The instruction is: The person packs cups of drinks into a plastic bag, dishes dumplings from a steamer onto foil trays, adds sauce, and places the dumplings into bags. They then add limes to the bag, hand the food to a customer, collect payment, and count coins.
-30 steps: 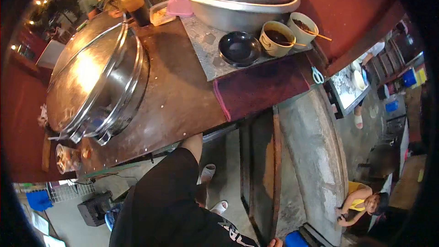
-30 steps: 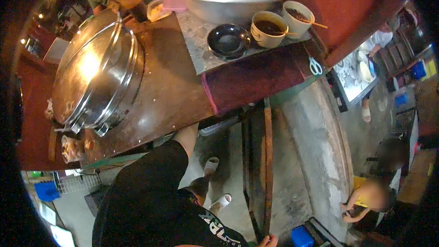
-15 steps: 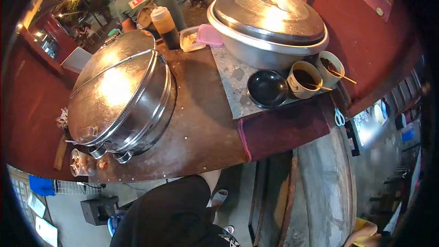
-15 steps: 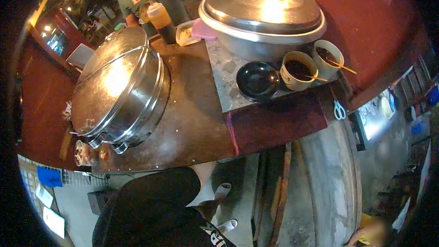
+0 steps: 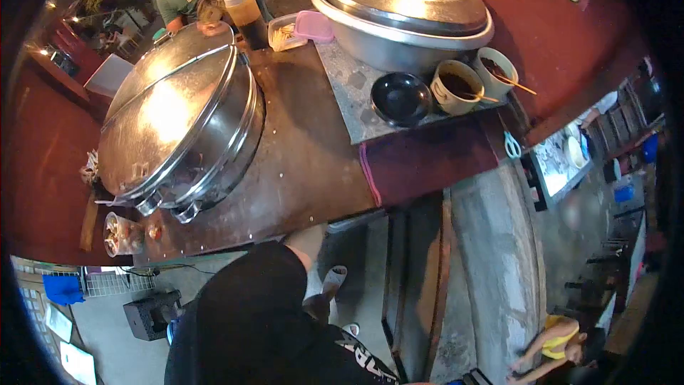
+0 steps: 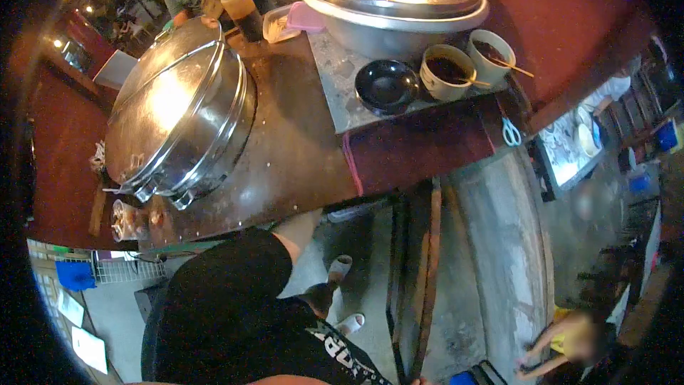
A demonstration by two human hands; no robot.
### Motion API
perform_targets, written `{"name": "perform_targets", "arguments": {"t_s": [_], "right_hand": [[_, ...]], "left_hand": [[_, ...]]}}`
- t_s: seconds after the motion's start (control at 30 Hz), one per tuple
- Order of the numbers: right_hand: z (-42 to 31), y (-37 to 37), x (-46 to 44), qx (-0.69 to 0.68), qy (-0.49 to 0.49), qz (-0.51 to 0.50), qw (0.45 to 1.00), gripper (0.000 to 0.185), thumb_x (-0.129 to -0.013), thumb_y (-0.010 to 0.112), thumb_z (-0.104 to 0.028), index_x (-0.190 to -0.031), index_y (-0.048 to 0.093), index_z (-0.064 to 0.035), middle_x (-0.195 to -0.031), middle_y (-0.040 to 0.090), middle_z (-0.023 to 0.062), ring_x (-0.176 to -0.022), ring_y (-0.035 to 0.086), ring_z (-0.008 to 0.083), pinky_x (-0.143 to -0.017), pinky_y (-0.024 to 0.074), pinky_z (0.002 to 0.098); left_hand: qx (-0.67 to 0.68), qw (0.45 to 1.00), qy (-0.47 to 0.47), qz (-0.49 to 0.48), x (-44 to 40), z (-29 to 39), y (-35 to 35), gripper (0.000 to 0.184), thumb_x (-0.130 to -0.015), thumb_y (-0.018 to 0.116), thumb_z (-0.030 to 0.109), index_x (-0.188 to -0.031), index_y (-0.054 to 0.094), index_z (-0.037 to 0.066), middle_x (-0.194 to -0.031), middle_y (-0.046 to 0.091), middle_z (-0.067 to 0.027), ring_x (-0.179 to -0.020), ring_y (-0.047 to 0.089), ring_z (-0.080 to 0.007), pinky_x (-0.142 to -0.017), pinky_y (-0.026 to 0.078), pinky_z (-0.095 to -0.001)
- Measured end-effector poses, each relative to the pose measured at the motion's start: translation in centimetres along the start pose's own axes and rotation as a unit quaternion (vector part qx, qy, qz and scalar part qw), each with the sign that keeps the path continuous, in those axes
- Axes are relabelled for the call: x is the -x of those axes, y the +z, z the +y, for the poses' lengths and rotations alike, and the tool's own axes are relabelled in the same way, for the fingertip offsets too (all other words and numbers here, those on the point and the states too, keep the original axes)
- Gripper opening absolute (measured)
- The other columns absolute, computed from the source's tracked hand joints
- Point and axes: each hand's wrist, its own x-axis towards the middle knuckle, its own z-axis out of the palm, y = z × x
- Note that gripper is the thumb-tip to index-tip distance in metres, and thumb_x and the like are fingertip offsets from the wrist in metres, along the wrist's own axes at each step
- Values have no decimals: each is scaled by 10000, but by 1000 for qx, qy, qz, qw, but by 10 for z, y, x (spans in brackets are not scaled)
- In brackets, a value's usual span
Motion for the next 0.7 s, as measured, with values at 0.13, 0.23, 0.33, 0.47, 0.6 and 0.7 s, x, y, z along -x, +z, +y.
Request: {"name": "perform_targets", "arguments": {"t_s": [0.13, 0.23, 0.33, 0.47, 0.6, 0.7], "right_hand": [[37, 42, -12, -88, -117, 92, 985, 276, -923, 545, -232, -1071, 557, 1, -935, 586, 188, -862, 572, 313, -765, 457, 382], [-50, -47, 2, -204, -143, -32, 968, 376, -895, 586, -153, -1235, 469, -41, -917, 571, 132, -810, 569, 248, -742, 468, 362], [-76, -82, 18, -144, -318, -81, 934, 401, -826, 588, -48, -1216, 506, -92, -930, 554, 145, -828, 577, 325, -715, 467, 396], [-90, -80, 23, 2, -514, -60, 855, 370, -751, 601, -54, -1114, 566, -116, -914, 531, 149, -865, 555, 363, -750, 462, 443], [-126, -61, 37, -15, -582, -67, 810, 281, -736, 585, -74, -1017, 600, -81, -931, 569, 156, -916, 570, 362, -796, 470, 448], [-167, -47, 53, 42, -608, -83, 788, 267, -720, 592, -117, -983, 601, -69, -887, 597, 146, -902, 596, 350, -792, 490, 444]], "left_hand": [[36, 997, 58, -25, 11, -15, -24, 334, -713, 739, 276, -960, 660, 65, -933, 663, -114, -858, 616, -239, -738, 480, -359], [111, 981, 105, -117, 63, -56, -63, 344, -708, 744, 272, -970, 658, 67, -937, 662, -110, -861, 615, -231, -736, 480, -352], [259, 927, -11, -272, 150, -127, -120, 350, -702, 744, 222, -987, 633, 50, -923, 654, -92, -856, 604, -195, -729, 470, -314], [354, 909, -96, -197, 266, -210, -193, 292, -765, 709, 191, -973, 602, 16, -853, 624, -41, -769, 574, -153, -684, 451, -298], [465, 833, -173, -246, 343, -279, -248, 191, -824, 670, 204, -906, 599, 47, -739, 568, -12, -661, 544, -129, -586, 432, -302], [509, 796, -151, -290, 347, -329, -275, 212, -866, 638, 254, -886, 597, 48, -703, 554, -16, -614, 547, -126, -552, 438, -293]]}}
